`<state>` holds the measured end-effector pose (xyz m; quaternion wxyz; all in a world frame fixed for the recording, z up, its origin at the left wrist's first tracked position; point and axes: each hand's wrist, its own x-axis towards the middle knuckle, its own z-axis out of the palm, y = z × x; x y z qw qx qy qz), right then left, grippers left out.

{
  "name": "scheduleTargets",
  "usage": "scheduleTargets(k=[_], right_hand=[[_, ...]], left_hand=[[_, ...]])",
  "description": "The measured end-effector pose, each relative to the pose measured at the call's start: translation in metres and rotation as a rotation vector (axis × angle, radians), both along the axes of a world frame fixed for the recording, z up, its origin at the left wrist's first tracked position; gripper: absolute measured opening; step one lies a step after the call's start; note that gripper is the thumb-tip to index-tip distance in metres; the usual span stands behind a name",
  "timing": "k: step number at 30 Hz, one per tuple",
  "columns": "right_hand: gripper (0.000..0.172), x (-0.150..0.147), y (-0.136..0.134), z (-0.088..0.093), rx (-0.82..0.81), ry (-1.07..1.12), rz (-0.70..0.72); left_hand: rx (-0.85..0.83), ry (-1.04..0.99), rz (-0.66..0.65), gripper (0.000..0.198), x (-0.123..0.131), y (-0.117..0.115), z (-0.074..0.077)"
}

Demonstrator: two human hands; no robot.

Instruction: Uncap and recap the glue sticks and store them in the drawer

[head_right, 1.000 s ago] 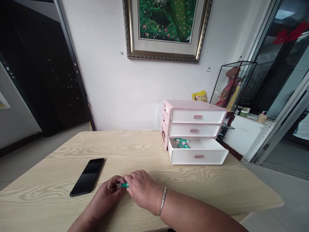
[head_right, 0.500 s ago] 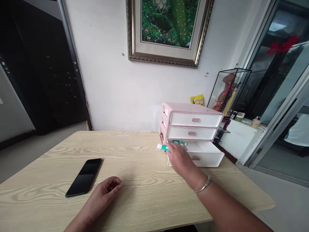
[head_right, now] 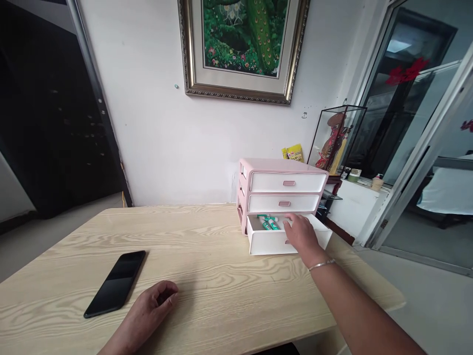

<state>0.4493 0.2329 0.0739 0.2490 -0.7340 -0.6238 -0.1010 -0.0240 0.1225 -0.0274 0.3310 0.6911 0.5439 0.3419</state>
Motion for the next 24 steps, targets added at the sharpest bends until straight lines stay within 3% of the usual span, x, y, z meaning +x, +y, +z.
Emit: scheduleTargets(k=[3, 6, 10, 24], right_hand=[[0.031, -0.015, -0.023, -0.028, 0.044, 0.081, -0.033], [0.031, -0.033, -0.042, -0.064, 0.080, 0.310, -0.063], [0.030, -0.042, -0.040, -0.091, 0.034, 0.417, -0.140], [0.022, -0.042, 0.027, -0.071, -0.051, 0.340, -0.209]], left_hand=[[-0.001, 0.016, 0.000, 0.023, 0.000, -0.001, 0.000], [0.011, 0.044, -0.002, 0.022, 0.000, -0.001, -0.001], [0.017, 0.063, 0.006, 0.022, 0.001, 0.000, -0.002], [0.026, 0.100, 0.014, 0.022, 0.003, 0.000, 0.000]])
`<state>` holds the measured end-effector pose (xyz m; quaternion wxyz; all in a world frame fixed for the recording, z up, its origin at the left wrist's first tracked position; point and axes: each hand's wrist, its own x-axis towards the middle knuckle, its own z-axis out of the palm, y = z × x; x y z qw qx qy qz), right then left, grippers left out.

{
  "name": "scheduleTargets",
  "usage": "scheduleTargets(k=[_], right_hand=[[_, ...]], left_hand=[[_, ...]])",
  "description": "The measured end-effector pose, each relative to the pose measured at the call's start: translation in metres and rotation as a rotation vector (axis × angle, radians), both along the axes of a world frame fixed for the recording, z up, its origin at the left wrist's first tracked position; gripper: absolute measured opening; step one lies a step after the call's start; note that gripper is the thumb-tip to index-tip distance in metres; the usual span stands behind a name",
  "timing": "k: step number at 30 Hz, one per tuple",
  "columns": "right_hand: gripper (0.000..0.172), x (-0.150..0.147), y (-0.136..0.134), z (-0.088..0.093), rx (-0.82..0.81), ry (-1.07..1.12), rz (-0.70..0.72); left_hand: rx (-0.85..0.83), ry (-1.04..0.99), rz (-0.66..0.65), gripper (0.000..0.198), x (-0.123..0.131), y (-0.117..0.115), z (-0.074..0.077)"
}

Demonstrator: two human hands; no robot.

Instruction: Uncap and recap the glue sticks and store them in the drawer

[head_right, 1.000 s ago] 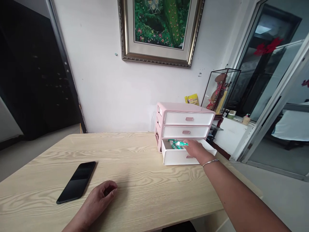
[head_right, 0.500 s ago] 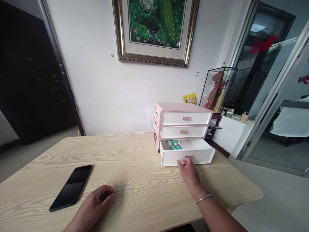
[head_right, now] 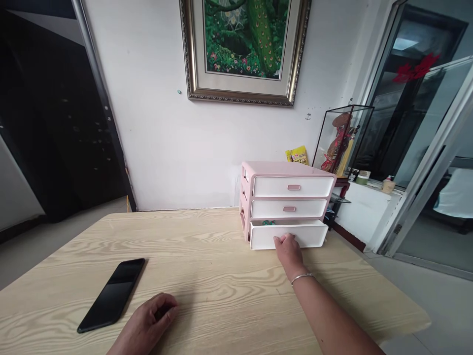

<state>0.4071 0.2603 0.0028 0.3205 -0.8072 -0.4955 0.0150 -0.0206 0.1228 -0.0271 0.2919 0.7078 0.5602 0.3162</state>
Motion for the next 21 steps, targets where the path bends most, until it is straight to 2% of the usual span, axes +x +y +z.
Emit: scheduleTargets(k=[9, 21], right_hand=[[0.027, -0.002, 0.026, 0.010, -0.038, -0.035, 0.014], [0.026, 0.012, 0.038, -0.001, -0.029, 0.008, 0.048]], left_hand=[[-0.013, -0.030, 0.017, 0.018, 0.002, -0.003, 0.005], [-0.013, -0.021, 0.002, 0.020, 0.000, 0.001, -0.001]])
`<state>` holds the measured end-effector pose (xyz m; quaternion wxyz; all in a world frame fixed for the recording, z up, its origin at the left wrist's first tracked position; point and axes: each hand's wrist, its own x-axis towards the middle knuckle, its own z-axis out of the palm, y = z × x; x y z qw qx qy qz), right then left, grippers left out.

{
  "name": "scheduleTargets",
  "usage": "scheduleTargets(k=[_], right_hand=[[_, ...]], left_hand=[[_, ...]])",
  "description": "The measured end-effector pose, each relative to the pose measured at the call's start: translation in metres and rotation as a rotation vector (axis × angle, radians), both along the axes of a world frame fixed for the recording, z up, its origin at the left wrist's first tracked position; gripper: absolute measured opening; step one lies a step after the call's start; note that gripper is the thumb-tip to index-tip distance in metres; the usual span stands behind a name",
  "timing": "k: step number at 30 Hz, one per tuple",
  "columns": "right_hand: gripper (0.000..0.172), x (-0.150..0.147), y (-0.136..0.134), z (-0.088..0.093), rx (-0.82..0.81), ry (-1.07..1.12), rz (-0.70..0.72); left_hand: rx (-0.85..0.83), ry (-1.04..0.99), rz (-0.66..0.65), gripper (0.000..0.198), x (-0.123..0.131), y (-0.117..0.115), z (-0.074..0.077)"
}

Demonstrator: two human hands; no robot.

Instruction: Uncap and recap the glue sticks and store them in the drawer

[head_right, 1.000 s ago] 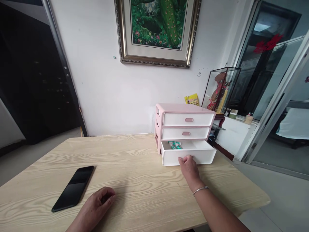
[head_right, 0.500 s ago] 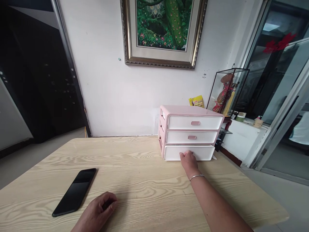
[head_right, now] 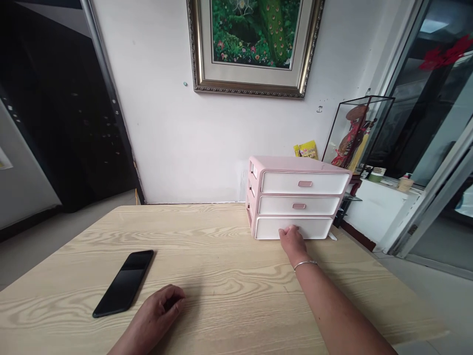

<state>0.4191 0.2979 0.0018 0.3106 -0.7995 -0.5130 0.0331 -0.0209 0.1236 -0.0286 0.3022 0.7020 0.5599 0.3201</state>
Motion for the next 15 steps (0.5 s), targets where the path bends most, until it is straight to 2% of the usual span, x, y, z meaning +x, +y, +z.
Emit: scheduleTargets(k=[5, 10, 15], right_hand=[[0.025, -0.017, -0.019, -0.010, 0.008, 0.093, 0.110], [0.022, -0.064, -0.053, -0.019, 0.037, 0.205, 0.238], [0.018, -0.110, -0.087, -0.026, 0.084, 0.335, 0.360]], left_hand=[[0.021, 0.015, 0.034, 0.020, 0.003, 0.000, 0.004], [0.013, -0.023, 0.069, 0.020, 0.005, -0.006, 0.014], [0.001, -0.071, 0.075, 0.022, 0.006, -0.005, 0.013]])
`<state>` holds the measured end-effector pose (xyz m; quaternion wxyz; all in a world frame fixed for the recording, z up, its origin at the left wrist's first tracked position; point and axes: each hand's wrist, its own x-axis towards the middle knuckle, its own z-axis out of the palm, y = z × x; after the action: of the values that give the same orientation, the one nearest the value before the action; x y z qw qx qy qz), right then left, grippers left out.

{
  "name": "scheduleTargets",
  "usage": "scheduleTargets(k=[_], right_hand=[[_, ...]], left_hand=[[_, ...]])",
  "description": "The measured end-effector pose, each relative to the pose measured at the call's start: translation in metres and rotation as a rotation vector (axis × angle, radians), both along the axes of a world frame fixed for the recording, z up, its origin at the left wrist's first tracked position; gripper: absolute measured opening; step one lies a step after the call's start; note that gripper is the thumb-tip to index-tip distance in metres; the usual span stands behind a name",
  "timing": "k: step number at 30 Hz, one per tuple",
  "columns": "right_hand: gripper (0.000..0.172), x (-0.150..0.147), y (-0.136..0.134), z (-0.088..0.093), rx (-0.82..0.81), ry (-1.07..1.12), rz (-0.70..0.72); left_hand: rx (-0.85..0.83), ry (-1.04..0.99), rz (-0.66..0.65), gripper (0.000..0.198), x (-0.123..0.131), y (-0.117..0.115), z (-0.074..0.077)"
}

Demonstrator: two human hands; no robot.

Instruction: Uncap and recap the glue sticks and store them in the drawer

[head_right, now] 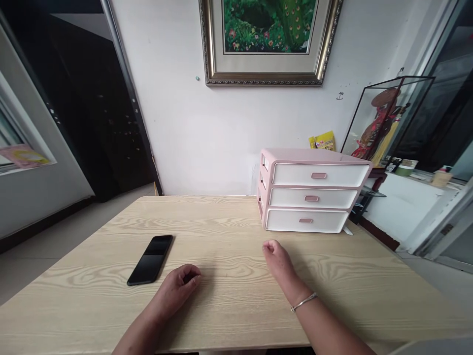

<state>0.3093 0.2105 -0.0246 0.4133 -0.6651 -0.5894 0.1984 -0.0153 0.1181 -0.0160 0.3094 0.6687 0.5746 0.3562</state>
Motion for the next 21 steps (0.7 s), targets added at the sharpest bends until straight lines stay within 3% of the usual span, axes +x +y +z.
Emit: scheduleTargets(k=[7, 11, 14, 17, 21], right_hand=[[0.021, -0.034, -0.036, -0.012, 0.020, 0.079, 0.147], [0.025, -0.038, -0.042, -0.015, 0.019, 0.084, 0.191], [0.037, -0.040, -0.045, -0.012, 0.015, 0.192, 0.239], [0.064, -0.046, -0.055, 0.000, -0.106, 0.462, 0.358], [0.093, -0.059, -0.074, 0.031, -0.302, 0.873, 0.546]], left_hand=[[0.005, 0.024, 0.008, 0.023, 0.003, 0.000, -0.001], [-0.002, 0.012, 0.014, 0.023, 0.005, -0.003, 0.004], [-0.031, -0.055, 0.024, 0.035, 0.005, -0.005, 0.009], [-0.117, -0.302, -0.003, 0.069, 0.007, -0.010, 0.013], [-0.195, -0.822, -0.134, 0.102, 0.017, -0.018, 0.029]])
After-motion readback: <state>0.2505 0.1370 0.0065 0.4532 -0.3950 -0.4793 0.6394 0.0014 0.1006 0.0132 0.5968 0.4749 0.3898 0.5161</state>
